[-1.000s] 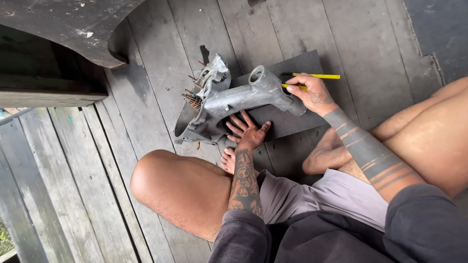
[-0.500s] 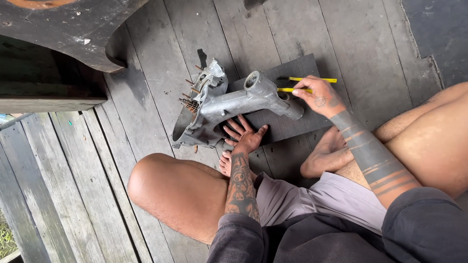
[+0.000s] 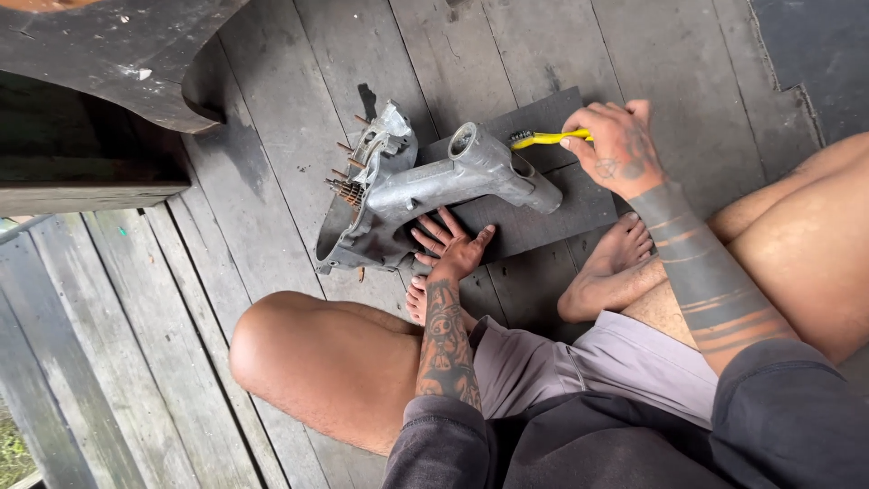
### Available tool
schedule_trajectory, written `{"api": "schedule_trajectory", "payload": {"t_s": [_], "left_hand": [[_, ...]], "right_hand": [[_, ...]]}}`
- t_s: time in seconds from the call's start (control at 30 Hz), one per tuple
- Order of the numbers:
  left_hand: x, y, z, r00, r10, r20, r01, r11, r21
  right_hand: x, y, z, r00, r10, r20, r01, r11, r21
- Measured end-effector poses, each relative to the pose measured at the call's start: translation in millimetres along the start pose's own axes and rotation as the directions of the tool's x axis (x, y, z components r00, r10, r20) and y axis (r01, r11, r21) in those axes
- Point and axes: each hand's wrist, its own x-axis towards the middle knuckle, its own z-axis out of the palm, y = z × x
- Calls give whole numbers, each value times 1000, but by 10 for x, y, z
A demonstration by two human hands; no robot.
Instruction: The person cleans the interior surfaces and crevices of a motorcycle engine casing using a small brush.
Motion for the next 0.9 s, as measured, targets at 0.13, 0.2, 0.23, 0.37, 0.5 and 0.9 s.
{"api": "schedule_trajectory", "payload": {"t_s": [0.13,0.2,0.23,0.37,0.5,0.9], "left_hand": [[35,-33,43,1000,-14,-4,14,1000,-7],[55,-37,29,1000,-21,-3,21,1000,5],[100,-57,62,1000,-20,-3,20,1000,9],[120,-107,94,999,-32,-37,34,998,52],[65,-69,70,996,-34,-83,41,996,84],[15,-82,100,977,41,-209,8,973,230]], "right_hand": [[-63,-123,-96,997,59,49,-63,994,85],[-82,-102,-65,1000,21,19,-22,997,70],[-41,-151,-32,1000,24,16,-25,997,71],[29,-324,120,993,-80,-88,81,997,9],[-35,-321,350,999,28,-44,-17,976,218],[38,-32,-20,997,-56,-53,48,988,-148]]}}
